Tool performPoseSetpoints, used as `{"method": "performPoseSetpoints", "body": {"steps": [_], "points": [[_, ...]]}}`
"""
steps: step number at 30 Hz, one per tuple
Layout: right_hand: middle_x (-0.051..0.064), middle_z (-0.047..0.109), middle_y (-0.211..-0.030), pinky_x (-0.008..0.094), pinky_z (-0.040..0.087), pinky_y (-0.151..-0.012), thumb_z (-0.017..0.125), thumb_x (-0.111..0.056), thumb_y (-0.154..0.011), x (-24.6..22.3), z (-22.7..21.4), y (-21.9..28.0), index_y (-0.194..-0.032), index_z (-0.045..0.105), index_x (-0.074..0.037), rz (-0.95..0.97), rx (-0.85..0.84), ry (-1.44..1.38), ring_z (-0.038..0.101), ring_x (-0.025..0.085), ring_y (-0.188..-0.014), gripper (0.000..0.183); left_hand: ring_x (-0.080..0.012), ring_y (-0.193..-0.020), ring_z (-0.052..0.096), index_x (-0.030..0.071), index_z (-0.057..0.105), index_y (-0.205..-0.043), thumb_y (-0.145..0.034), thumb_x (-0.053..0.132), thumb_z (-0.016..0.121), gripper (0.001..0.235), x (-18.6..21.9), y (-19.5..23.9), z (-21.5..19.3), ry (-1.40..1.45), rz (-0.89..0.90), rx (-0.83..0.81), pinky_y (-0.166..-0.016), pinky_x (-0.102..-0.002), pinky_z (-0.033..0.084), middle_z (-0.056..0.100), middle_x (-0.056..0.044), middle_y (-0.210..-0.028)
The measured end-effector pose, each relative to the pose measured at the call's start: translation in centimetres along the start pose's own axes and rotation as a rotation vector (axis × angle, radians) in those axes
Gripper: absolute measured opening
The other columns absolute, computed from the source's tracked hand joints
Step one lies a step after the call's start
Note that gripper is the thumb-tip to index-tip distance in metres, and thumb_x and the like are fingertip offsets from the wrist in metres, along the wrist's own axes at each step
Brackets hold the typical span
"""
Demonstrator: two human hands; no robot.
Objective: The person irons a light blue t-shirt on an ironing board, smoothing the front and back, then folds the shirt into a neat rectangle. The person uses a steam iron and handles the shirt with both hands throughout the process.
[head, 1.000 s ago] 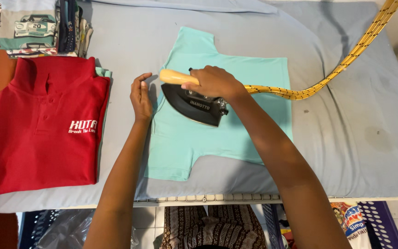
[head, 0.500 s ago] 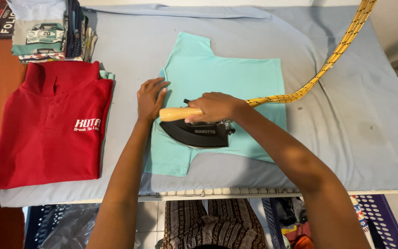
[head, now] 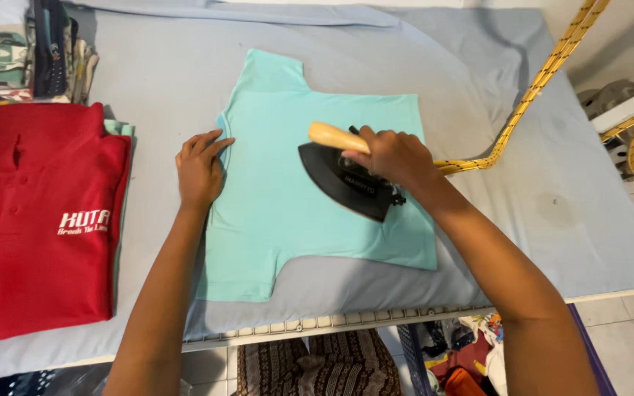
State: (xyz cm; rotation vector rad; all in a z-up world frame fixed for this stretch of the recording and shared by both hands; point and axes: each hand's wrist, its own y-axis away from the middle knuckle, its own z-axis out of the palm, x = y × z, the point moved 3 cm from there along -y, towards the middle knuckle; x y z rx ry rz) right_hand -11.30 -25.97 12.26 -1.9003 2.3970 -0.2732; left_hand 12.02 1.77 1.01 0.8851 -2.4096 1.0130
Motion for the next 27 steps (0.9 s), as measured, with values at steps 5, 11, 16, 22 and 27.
{"method": "performPoseSetpoints", "body": {"steps": [5, 11, 16, 22, 27], "points": [[0.019, 0.071, -0.079, 0.053, 0.055, -0.062, 0.06, -0.063, -0.099, 7.5, 1.9, -4.3, -0.105, 0.066, -0.008, 0.279, 0.057, -0.015, 0.07, 0.041, -0.072, 0.056, -0.0249, -0.132, 0.053, 0.021, 0.078, -0.118, -0.091, -0.006, 0.053, 0.046, 0.1, 0.1, 0.0, 0.016, -0.025, -0.005, -0.114, -0.047, 0.033, 0.067, 0.002, -0.138], [0.019, 0.071, -0.086, 0.053, 0.055, -0.07, 0.062, -0.059, -0.099, 11.6, 3.7, -7.3, -0.104, 0.068, -0.006, 0.446, 0.034, -0.041, 0.07, 0.041, -0.08, 0.053, -0.0248, -0.133, 0.053, 0.021, 0.078, -0.119, -0.093, 0.001, 0.057, 0.039, -2.0, 0.4, 1.0, 0.043, -0.031, 0.029, -0.115, -0.045, 0.034, 0.068, 0.003, -0.137], [0.017, 0.072, -0.089, 0.052, 0.055, -0.074, 0.064, -0.056, -0.097, 11.8, 3.5, -7.3, -0.108, 0.066, -0.006, 0.445, -0.035, -0.11, 0.07, 0.039, -0.085, 0.051, -0.0225, -0.103, 0.052, 0.017, 0.077, -0.121, -0.1, 0.021, 0.071, 0.023, -4.7, -2.5, 1.1, 0.728, -0.581, -0.14, -0.092, -0.037, 0.043, 0.067, -0.001, -0.115], [0.011, 0.078, -0.087, 0.043, 0.057, -0.081, 0.067, -0.054, -0.089, 11.8, 2.0, -6.8, -0.116, 0.062, -0.01, 0.492, -0.237, -0.328, 0.079, 0.029, -0.083, 0.053, -0.019, -0.08, 0.067, 0.008, 0.066, -0.113, -0.091, 0.007, 0.062, 0.023, 13.3, 2.4, 4.6, 0.461, -0.04, -0.299, -0.068, -0.035, 0.051, 0.071, -0.003, -0.087], [0.013, 0.074, -0.1, 0.048, 0.056, -0.083, 0.073, -0.054, -0.086, 12.1, 2.7, -6.9, -0.116, 0.063, -0.009, 0.436, -0.126, -0.258, 0.072, 0.034, -0.094, 0.055, -0.0278, -0.088, 0.06, 0.007, 0.067, -0.091, -0.089, 0.058, 0.065, 0.051, 30.8, 9.7, 12.7, -0.084, 0.299, -0.561, -0.077, -0.044, 0.044, 0.068, -0.009, -0.085]]}}
